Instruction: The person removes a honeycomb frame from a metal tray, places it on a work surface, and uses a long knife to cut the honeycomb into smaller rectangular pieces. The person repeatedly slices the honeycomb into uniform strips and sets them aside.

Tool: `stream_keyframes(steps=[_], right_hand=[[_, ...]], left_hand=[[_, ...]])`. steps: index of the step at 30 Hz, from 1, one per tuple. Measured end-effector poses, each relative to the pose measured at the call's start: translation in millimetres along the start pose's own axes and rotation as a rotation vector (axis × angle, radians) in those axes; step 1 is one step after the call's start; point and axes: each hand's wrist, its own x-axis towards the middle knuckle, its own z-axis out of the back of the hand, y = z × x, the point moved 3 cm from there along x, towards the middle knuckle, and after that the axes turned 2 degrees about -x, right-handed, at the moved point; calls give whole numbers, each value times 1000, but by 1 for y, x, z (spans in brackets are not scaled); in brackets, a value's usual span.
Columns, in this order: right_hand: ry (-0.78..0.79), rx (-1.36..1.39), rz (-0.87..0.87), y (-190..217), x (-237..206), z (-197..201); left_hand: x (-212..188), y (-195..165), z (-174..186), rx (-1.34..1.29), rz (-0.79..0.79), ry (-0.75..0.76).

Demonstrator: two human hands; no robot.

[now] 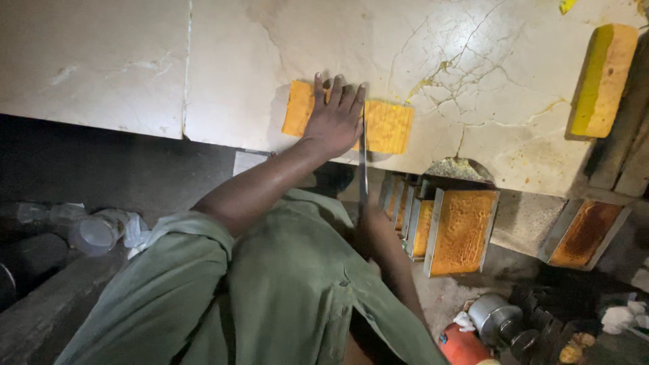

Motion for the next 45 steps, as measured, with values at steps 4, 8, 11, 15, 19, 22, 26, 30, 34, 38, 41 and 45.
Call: stream_keyframes(steps=[4,8,11,15,19,22,26,30,34,38,41,45], right_hand=[[-421,-120,360,6,55,2],[-277,-9,213,28,103,41],[-398,-12,461,57,88,62],[-150,-10,167,33,20,32],[60,-29,-124,1,7,-9],[-223,56,118,13,51,-9],[-248,-75,215,30,105,25],[-292,86,405,41,102,44],[-193,-135,337,7,42,11],[-11,-222,134,-21,35,-34],[-146,-47,142,-6,73,-32],[-230,-28,249,29,107,19]], left_hand=[[-3,2,-6,3,-25,-43],[-7,5,-1,127,-79,-153],[-7,8,5,31,-22,-157],[-6,9,5,0,9,-26],[-4,9,0,-17,13,-19],[-5,11,-3,1,12,-16],[-6,13,2,97,-49,-83],[-8,16,9,6,20,2],[-9,16,14,-9,42,52],[-9,17,10,9,47,51],[-10,18,2,3,46,124],[-12,21,5,20,1,-30]])
